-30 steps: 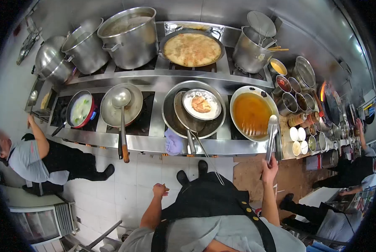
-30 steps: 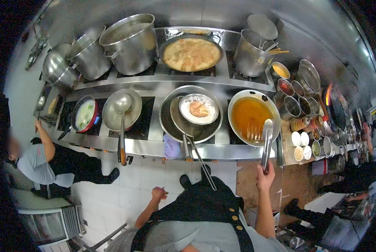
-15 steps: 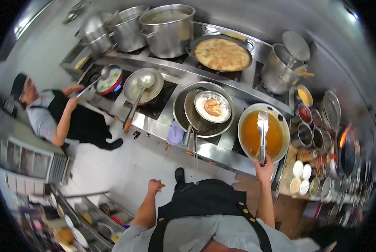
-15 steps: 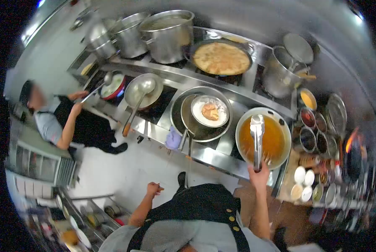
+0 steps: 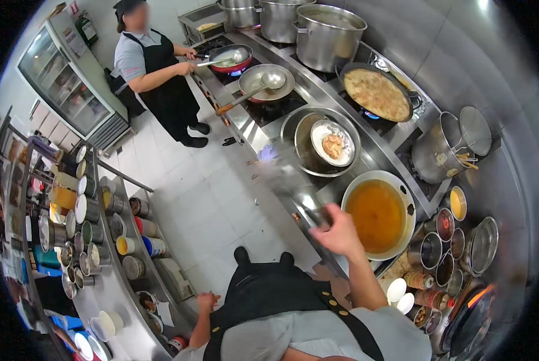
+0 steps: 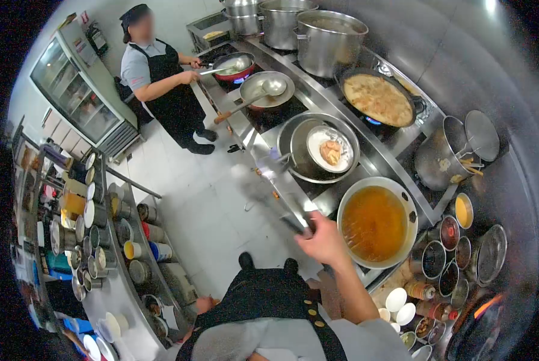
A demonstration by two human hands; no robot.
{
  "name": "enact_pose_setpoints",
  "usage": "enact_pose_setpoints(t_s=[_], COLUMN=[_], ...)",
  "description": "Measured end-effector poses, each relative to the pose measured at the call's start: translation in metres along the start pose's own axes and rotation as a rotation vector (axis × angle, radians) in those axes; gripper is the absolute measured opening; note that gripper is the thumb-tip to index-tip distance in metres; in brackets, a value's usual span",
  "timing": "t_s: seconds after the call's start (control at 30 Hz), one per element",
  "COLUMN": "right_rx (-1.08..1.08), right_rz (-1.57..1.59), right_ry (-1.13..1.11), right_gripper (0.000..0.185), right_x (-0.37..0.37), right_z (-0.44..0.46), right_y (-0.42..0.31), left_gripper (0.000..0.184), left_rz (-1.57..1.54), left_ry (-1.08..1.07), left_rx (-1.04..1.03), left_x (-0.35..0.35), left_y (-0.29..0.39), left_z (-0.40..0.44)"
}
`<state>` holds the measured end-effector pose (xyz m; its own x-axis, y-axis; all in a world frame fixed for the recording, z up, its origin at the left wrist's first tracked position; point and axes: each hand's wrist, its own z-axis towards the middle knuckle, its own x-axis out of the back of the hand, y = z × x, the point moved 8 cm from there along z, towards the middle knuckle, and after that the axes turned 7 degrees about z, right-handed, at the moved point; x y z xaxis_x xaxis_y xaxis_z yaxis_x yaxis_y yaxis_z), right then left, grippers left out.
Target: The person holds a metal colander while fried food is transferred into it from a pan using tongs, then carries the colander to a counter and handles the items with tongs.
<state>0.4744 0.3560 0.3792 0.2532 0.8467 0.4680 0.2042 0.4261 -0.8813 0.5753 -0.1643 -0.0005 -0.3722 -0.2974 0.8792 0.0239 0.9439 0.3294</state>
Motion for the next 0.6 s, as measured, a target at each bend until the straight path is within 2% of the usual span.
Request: enact_pose_setpoints(t_s=[0.03,0.07,0.13,0.2,0.27,0.3,0.33,0.37,0.4,0.43,0.47,0.5,0.53,0.57,0.6], right_rx=[-0.013,-0.020,0.080,0.189,0.137,0.122,0.103,0.096,0.065,0.015,0.016,0.014,-0.096,-0.307,-0.373], right_rz=[-0.037,-0.072,-0.140,-0.190,-0.342,-0.403,-0.432,-0.468,-0.425,-0.397,-0.440,-0.476,-0.480,-0.490,-0.481], right_ry=[-0.148,-0.289,-0.565,-0.674,-0.761,-0.827,-0.811,-0.795,-0.792,-0.800,-0.778,-0.741,-0.770,-0.784,-0.807], right_gripper=[0.034,0.032,0.027,0.030,0.028,0.028,0.029,0.031,0.033,0.035,0.035,0.036,0.037,0.039,0.038], right_x=[-0.025,-0.052,-0.109,-0.167,-0.216,-0.241,-0.262,-0.280,-0.297,-0.306,-0.314,-0.317,-0.321,-0.320,-0.321], right_z=[-0.005,-0.009,-0.029,-0.053,-0.071,-0.082,-0.091,-0.093,-0.094,-0.102,-0.106,-0.108,-0.111,-0.112,-0.111], right_y=[-0.005,-0.008,-0.017,-0.010,0.007,0.022,0.037,0.055,0.075,0.095,0.101,0.110,0.132,0.160,0.179], left_gripper=[0.026,0.026,0.027,0.026,0.027,0.029,0.037,0.038,0.040,0.036,0.036,0.043,0.044,0.042,0.041], left_rz=[0.334,-0.065,-0.864,-0.677,-0.058,0.475,0.372,-0.154,-0.649,-0.657,-0.570,-0.401,-0.699,-0.737,-0.759], left_ry=[0.010,0.039,0.083,0.144,0.208,0.182,0.087,0.031,0.156,0.056,-0.122,-0.150,-0.008,-0.016,-0.033], left_rx=[-0.345,0.082,0.946,0.624,0.146,-0.144,0.094,0.433,0.797,0.978,0.859,0.881,1.040,1.048,1.036], left_x=[-0.005,-0.008,-0.058,-0.047,-0.036,-0.043,-0.058,-0.078,-0.102,-0.130,-0.136,-0.145,-0.133,-0.112,-0.107], left_y=[0.015,-0.021,-0.066,-0.059,-0.041,-0.021,-0.040,-0.070,-0.096,-0.111,-0.109,-0.116,-0.109,-0.100,-0.093], left_z=[-0.024,-0.028,-0.083,-0.087,-0.090,-0.104,-0.109,-0.118,-0.138,-0.147,-0.144,-0.145,-0.171,-0.186,-0.199])
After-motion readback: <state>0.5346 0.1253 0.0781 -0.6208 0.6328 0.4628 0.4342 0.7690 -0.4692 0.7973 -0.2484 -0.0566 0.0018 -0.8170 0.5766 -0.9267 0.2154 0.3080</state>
